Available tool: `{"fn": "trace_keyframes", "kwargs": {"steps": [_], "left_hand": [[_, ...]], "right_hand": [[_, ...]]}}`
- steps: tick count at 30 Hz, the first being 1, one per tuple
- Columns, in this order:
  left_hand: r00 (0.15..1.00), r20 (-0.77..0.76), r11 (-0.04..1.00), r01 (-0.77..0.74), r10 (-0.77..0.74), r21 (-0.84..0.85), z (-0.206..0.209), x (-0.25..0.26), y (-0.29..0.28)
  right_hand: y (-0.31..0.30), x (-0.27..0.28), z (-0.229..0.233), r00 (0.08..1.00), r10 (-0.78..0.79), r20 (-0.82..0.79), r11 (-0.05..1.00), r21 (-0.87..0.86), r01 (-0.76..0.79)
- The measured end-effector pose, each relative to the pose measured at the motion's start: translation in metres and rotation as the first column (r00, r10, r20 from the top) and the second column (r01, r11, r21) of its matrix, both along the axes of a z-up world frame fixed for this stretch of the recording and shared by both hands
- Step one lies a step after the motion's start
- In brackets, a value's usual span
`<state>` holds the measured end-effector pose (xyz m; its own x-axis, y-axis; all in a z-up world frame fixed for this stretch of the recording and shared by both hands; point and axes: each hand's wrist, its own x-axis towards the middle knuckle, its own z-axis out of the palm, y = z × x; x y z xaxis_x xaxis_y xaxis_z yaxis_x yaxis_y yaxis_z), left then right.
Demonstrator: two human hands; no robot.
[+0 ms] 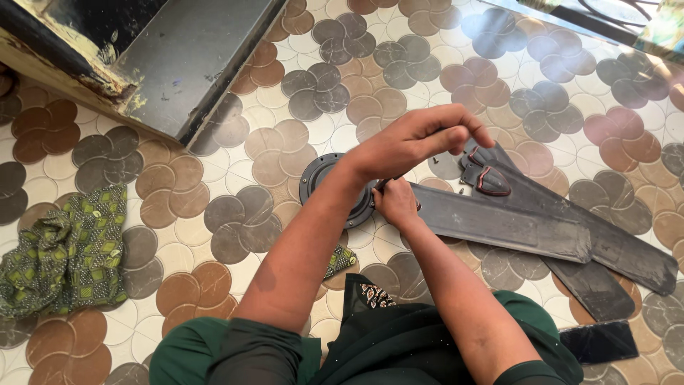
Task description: The person sits on the floor and uses a screwdriver to remove screws from the fan blade mounts, detaching the blades from the motor housing. The person then removes the central cap from the motor housing.
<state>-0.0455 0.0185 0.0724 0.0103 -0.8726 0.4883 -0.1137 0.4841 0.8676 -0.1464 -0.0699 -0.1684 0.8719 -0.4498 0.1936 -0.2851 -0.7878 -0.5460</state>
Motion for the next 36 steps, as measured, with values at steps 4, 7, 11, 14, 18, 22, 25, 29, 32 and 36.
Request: {"fn": "trace_keyframes", "kwargs": {"steps": [4,7,11,14,18,22,25,29,32,36], "left_hand": [[0.992,0.127,0.999,-0.025,0.030,-0.043,-0.005,0.001,0.013],[0.969,0.081,0.972,-0.229,0.234,-0.060,0.003,-0.002,0.017],[0.779,0.118,0.786,-0.618,0.616,-0.028,0.006,-0.010,0.029],[0.654,0.078,0.654,-0.729,0.753,-0.203,0.004,-0.017,0.026],[0.314,0.111,0.332,-0.850,0.943,-0.409,-0.008,-0.027,0.010],[0.211,0.067,0.218,-0.862,0.975,-0.458,-0.023,-0.028,-0.003],[0.267,-0.004,0.236,-0.858,0.964,-0.457,-0.026,-0.027,-0.010],[0.341,-0.008,0.316,-0.880,0.940,-0.353,-0.020,-0.037,-0.015],[0.537,0.131,0.553,-0.806,0.833,-0.210,-0.014,-0.045,-0.004],[0.727,0.276,0.777,-0.598,0.629,-0.196,0.000,-0.038,0.014]], "right_hand": [[-0.001,-0.005,-0.010,0.998,0.011,-0.060,1.000,-0.025,-0.012],[-0.006,-0.001,-0.015,0.998,0.015,-0.057,1.000,-0.017,-0.016],[-0.009,0.004,-0.019,0.985,-0.016,-0.170,0.999,-0.049,0.008],[-0.007,0.004,-0.010,0.984,0.032,-0.173,0.997,-0.065,-0.044],[0.000,0.004,0.020,0.988,0.071,-0.134,0.996,0.062,-0.063],[0.008,0.005,0.046,0.980,0.054,-0.194,0.985,0.171,-0.020],[0.009,0.004,0.049,0.972,0.099,-0.213,0.985,0.158,-0.065],[-0.002,0.001,0.026,0.969,0.103,-0.226,0.976,0.213,-0.054],[-0.013,0.002,0.000,0.983,0.174,-0.052,0.974,0.157,-0.163],[-0.019,0.004,-0.024,0.972,0.228,0.050,0.973,-0.041,-0.226]]}}
